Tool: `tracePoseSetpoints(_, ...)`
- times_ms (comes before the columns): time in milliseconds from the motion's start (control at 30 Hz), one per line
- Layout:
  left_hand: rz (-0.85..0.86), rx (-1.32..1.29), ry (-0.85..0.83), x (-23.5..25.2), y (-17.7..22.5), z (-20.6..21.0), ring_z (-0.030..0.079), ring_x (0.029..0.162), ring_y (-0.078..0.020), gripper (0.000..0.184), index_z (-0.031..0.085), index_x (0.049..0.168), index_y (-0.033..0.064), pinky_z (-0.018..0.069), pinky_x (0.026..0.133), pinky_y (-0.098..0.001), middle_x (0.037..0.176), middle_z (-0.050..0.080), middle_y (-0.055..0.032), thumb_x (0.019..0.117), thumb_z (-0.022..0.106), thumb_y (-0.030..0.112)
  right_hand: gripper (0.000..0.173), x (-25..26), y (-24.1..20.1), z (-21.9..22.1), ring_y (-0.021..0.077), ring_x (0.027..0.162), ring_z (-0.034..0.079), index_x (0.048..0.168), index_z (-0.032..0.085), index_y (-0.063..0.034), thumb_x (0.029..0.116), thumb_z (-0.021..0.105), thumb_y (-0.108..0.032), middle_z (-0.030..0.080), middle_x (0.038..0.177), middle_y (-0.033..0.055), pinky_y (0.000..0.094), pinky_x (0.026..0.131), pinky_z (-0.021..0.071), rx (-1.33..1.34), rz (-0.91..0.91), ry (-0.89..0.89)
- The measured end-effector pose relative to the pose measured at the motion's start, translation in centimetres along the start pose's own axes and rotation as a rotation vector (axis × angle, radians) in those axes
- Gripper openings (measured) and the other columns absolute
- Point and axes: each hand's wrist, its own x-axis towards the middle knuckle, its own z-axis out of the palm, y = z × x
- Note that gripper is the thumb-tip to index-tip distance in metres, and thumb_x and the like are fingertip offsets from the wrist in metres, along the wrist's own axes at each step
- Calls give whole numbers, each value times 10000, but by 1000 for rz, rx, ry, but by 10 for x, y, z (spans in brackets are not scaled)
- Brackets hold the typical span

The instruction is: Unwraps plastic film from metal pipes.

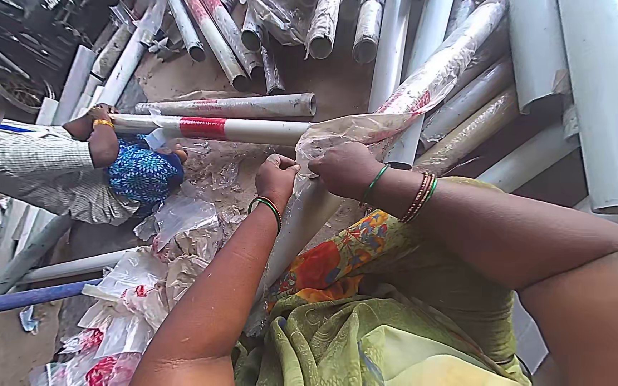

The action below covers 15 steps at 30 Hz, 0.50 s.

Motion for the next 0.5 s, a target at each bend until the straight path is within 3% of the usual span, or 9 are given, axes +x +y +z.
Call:
tracePoseSetpoints(167,-4,10,-2,-2,1,0,647,1083,-286,191,713,1126,39,470,968,-512,1107,709,-140,976,691,156,225,11,-6,1,433,963,671,1144,668,-22,1001,495,-3,674,977,229,575,683,489,-26,10,-14)
tracePoseSetpoints(333,-7,13,1,-2,0,-1,651,1093,-298,203,711,1138,36,469,976,-524,1119,710,-152,976,688,156,226,5,1,-2,439,1050,658,1145,674,-32,1020,486,-19,678,1054,237,601,737,495,23,58,-6)
tracePoseSetpoints(500,-27,14,-2,-1,1,-2,649,1118,-290,198,716,1144,49,463,994,-522,1138,712,-144,979,682,153,235,0,29,-8,479,1105,637,1190,676,-59,1031,513,-113,679,1128,255,672,799,477,85,189,23)
